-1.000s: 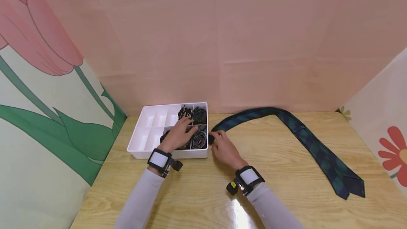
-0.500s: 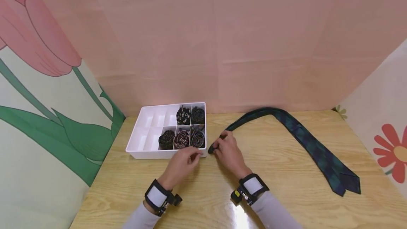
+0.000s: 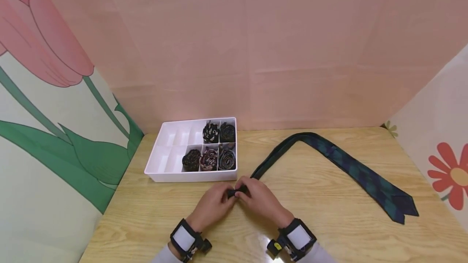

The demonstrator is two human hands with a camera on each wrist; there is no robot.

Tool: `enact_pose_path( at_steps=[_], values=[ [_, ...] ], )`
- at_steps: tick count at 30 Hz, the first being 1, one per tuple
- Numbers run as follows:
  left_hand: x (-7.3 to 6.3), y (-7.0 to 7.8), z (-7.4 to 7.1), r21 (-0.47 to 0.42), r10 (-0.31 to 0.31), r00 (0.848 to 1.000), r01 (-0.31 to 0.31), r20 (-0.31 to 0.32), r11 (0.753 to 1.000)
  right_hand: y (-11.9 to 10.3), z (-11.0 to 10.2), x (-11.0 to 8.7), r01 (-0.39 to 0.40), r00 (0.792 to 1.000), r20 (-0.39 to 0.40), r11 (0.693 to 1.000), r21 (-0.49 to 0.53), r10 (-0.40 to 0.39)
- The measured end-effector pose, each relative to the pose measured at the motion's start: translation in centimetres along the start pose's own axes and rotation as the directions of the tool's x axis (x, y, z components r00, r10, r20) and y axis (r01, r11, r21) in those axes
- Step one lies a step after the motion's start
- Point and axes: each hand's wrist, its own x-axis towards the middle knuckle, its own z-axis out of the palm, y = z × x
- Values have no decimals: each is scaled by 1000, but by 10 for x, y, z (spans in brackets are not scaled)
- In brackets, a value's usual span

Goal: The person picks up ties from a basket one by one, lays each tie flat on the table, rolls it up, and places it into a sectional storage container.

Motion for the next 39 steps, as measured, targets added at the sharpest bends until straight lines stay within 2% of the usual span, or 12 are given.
enact_pose_path(
  at_steps=[3,7,10,14,17,20,22,25,30,32,35,39],
  values=[
    [-3,-4,-2,-50,-14,1000,14,-7,999,0,-4,-8,13,1000,4,998,54,-13],
    [-10,-14,-9,-149,-75,997,79,29,986,6,-19,-20,-58,998,-23,995,87,60],
    [-17,-21,-16,-194,-113,991,125,71,973,16,-34,-28,-108,993,-48,992,61,111],
    [-27,-30,-26,-212,-122,987,142,104,967,39,-57,-38,-163,980,-117,987,-9,161],
    [-34,-36,-34,-229,-117,985,144,125,963,63,-77,-45,-185,960,-223,981,-57,168],
    [-39,-42,-41,-246,-110,983,145,148,958,91,-99,-51,-194,927,-347,973,-123,141],
    [-42,-46,-47,-253,-110,980,150,165,956,109,-111,-56,-220,905,-402,961,-169,136],
    [-47,-52,-56,-250,-117,974,165,196,954,131,-127,-65,-299,901,-384,930,-215,201],
    [-53,-63,-74,-224,-154,961,206,230,953,155,-143,-80,-409,905,-256,865,-292,341],
    [-54,-68,-80,-218,-180,958,229,224,949,161,-145,-85,-428,899,-237,850,-308,367],
    [-57,-77,-89,-215,-230,953,271,195,938,169,-146,-93,-454,887,-250,832,-317,389],
    [-62,-88,-99,-247,-328,932,357,153,901,177,-150,-99,-460,884,-258,826,-326,391]
  ],
)
